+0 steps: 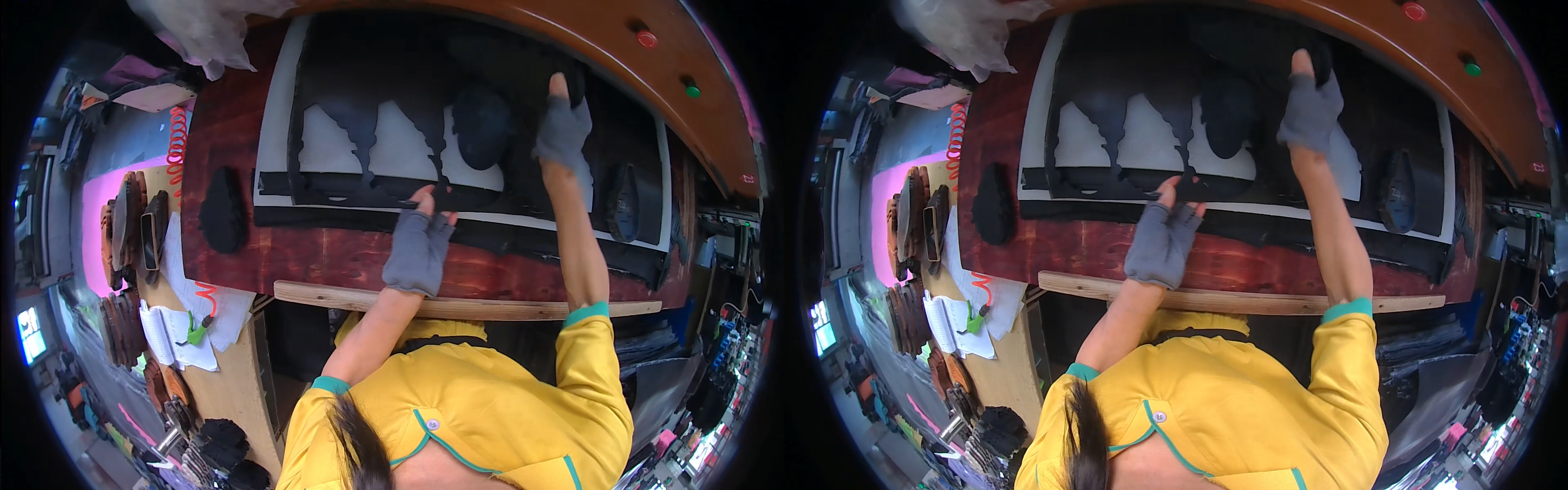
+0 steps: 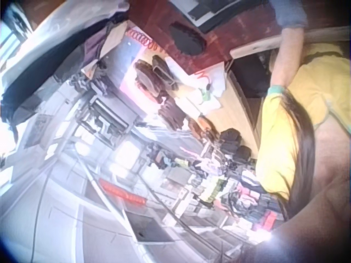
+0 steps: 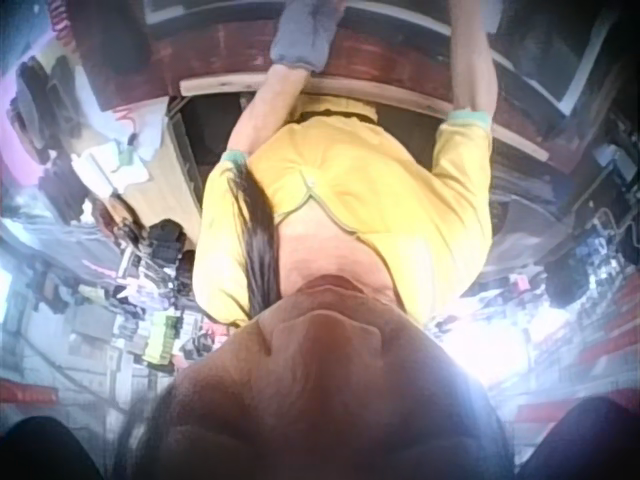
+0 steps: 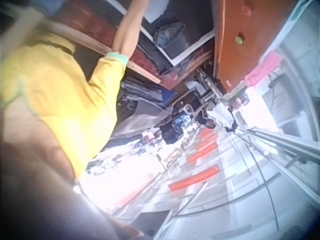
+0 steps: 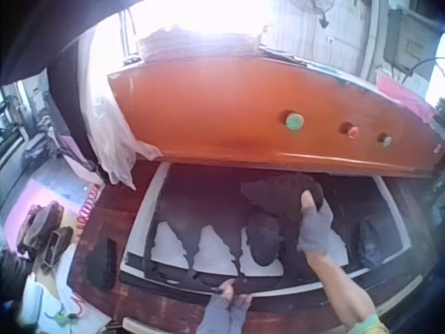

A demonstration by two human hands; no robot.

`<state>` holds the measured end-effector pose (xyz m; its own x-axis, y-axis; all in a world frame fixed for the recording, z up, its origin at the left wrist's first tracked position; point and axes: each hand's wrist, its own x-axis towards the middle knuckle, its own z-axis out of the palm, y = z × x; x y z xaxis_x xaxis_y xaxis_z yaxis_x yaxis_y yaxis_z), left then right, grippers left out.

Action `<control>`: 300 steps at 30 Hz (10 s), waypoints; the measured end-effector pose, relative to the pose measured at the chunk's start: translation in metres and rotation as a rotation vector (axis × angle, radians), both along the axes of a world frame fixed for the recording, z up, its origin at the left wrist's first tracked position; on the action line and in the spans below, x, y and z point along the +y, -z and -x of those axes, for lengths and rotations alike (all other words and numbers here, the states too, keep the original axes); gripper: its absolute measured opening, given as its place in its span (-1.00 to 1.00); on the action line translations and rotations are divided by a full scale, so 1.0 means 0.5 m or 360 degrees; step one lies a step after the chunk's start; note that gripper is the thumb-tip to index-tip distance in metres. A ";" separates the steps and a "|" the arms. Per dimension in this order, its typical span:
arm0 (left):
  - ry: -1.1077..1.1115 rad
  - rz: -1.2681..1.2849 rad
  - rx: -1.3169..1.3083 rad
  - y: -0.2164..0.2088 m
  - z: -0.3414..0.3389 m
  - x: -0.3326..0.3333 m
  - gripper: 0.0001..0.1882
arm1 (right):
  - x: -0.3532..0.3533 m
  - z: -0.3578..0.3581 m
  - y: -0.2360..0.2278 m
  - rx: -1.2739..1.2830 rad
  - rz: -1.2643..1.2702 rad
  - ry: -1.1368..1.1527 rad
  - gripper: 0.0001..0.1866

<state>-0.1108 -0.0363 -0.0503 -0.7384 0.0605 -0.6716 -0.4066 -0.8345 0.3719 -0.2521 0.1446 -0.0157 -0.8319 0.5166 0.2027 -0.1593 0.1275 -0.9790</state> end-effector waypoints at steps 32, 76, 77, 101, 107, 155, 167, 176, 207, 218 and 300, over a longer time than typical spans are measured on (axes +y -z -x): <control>0.0209 0.2387 0.1563 -0.012 0.053 0.104 -0.66 | -0.029 -0.218 0.048 -0.0051 0.0307 -0.0168 -0.62; 0.0474 0.0174 0.0072 0.002 -0.004 0.217 -0.75 | 0.286 -0.059 0.050 -0.0345 -0.0770 -0.0434 -0.31; 0.0495 0.0170 0.0044 0.004 -0.004 0.212 -0.72 | 0.314 -0.028 0.041 -0.0564 -0.0610 -0.0233 -0.25; 0.0323 0.1293 0.1218 -0.083 0.078 0.054 -0.61 | 0.145 -0.243 0.040 0.0330 -0.0620 -0.0373 -0.37; 0.0812 0.2365 0.1573 -0.040 0.119 0.038 -0.61 | 0.018 -0.077 0.066 -0.0233 0.0404 -0.0428 -0.61; -0.0066 0.3913 -0.0195 0.100 -0.037 -0.700 -0.30 | 0.037 -0.240 0.160 -0.0107 -0.0861 0.0752 -0.79; 0.0722 0.4038 0.1041 0.072 0.153 -0.369 -0.56 | 0.162 -0.366 0.181 -0.0691 -0.0458 0.0998 -0.39; 0.1116 0.3471 0.0310 0.048 0.234 -0.409 -0.51 | 0.210 -0.352 0.147 -0.0745 -0.0034 0.0512 -0.51; 0.0953 0.3598 0.0758 0.139 0.257 -0.554 -0.36 | 0.389 -0.295 -0.021 -0.1442 -0.1823 0.0806 0.04; 0.0658 0.3183 0.0450 0.050 0.139 -0.400 -0.51 | 0.483 -0.266 -0.001 -0.1231 -0.1393 0.0184 -0.37; -0.0066 0.3337 0.3708 -0.059 0.385 0.226 -0.35 | -0.192 -0.191 0.303 -0.0190 -0.1730 0.0080 -0.74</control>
<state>-0.3035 0.0768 -0.0209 0.0258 0.7241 0.6892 0.8680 0.3257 -0.3748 -0.1566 0.0489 -0.1673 -0.8595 0.1443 0.4904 -0.0417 0.9364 -0.3485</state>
